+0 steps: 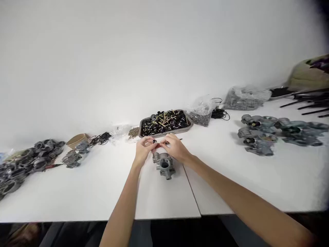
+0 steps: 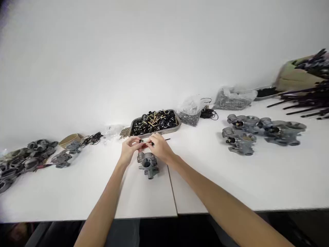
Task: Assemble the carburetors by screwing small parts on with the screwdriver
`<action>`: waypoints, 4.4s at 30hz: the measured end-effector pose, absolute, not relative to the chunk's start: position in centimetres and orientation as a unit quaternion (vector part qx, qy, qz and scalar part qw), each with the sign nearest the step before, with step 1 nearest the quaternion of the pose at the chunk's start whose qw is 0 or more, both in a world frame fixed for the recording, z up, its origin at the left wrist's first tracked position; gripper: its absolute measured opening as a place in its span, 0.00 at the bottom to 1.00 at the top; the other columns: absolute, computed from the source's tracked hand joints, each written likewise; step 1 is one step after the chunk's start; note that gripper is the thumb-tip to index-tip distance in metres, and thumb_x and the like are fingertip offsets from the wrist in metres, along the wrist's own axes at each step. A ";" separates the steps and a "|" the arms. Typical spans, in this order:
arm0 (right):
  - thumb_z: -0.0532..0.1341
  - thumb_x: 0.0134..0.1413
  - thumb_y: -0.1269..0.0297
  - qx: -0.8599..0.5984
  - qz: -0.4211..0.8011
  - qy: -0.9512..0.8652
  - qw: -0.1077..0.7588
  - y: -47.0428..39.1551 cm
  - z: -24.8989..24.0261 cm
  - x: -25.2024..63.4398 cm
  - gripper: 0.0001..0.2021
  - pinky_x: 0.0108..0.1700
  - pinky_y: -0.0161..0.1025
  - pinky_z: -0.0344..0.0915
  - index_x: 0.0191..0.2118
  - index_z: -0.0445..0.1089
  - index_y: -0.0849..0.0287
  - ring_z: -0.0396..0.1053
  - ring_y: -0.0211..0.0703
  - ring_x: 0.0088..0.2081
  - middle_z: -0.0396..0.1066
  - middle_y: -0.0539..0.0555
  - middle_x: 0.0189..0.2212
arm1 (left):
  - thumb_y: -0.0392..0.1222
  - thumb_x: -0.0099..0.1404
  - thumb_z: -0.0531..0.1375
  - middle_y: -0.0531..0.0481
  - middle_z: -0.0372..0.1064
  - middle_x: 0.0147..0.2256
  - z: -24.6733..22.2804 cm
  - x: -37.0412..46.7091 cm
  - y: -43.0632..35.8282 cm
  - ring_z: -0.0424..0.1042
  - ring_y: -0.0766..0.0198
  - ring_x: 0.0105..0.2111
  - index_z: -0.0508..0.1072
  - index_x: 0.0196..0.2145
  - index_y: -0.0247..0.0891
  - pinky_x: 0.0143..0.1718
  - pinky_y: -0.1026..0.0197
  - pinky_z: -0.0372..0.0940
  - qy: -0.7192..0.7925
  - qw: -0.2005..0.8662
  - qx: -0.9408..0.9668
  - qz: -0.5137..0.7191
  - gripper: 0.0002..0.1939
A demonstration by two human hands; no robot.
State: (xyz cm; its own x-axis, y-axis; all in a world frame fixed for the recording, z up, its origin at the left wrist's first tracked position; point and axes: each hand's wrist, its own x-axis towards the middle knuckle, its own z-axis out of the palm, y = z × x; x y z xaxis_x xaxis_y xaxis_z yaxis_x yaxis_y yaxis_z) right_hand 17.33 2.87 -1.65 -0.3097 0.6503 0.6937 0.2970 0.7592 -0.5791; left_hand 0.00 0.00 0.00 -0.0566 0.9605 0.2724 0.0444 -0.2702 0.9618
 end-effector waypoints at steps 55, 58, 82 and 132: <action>0.65 0.49 0.68 -0.375 0.272 -0.742 0.485 3.1 -1.8 17.4 0.02 0.32 0.38 0.61 0.28 0.72 0.58 0.61 0.38 0.26 0.65 0.49 0.27 | 0.41 0.45 0.72 0.51 0.71 0.21 0.1 0.2 0.2 0.66 0.68 0.17 0.76 0.33 0.32 0.25 0.62 0.63 0.485 0.399 0.518 0.581 0.17; 0.64 0.49 0.70 -0.379 0.271 -0.733 0.495 3.0 -1.8 17.4 0.02 0.33 0.38 0.62 0.28 0.72 0.58 0.61 0.38 0.27 0.66 0.50 0.29 | 0.41 0.44 0.72 0.50 0.72 0.23 0.3 0.4 0.1 0.66 0.68 0.17 0.77 0.32 0.32 0.23 0.63 0.62 0.486 0.405 0.517 0.577 0.17; 0.66 0.48 0.64 -0.380 0.379 -0.704 0.464 2.6 -1.4 17.2 0.05 0.36 0.40 0.67 0.30 0.72 0.59 0.69 0.43 0.31 0.73 0.53 0.28 | 0.40 0.47 0.71 0.51 0.70 0.18 0.2 0.6 -0.1 0.66 0.67 0.18 0.78 0.33 0.32 0.26 0.62 0.63 0.475 0.392 0.508 0.602 0.15; 0.55 0.60 0.55 -0.239 0.596 -0.688 0.338 0.0 -0.6 16.3 0.16 0.36 0.36 0.61 0.32 0.73 0.61 0.68 0.42 0.34 0.72 0.55 0.32 | 0.26 0.53 0.68 0.39 0.75 0.31 -1.8 3.8 -12.8 0.77 0.60 0.30 0.76 0.33 0.22 0.38 0.61 0.76 0.456 0.408 0.110 0.783 0.08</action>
State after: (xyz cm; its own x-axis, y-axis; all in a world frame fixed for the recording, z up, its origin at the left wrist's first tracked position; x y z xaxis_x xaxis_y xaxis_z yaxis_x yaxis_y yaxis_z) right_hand 16.32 -0.01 -0.61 -0.6569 0.7319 0.1811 -0.0748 0.1758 -0.9816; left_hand 3.80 -12.78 -1.84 -0.6436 0.7387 -0.2002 -0.5390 -0.2516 0.8039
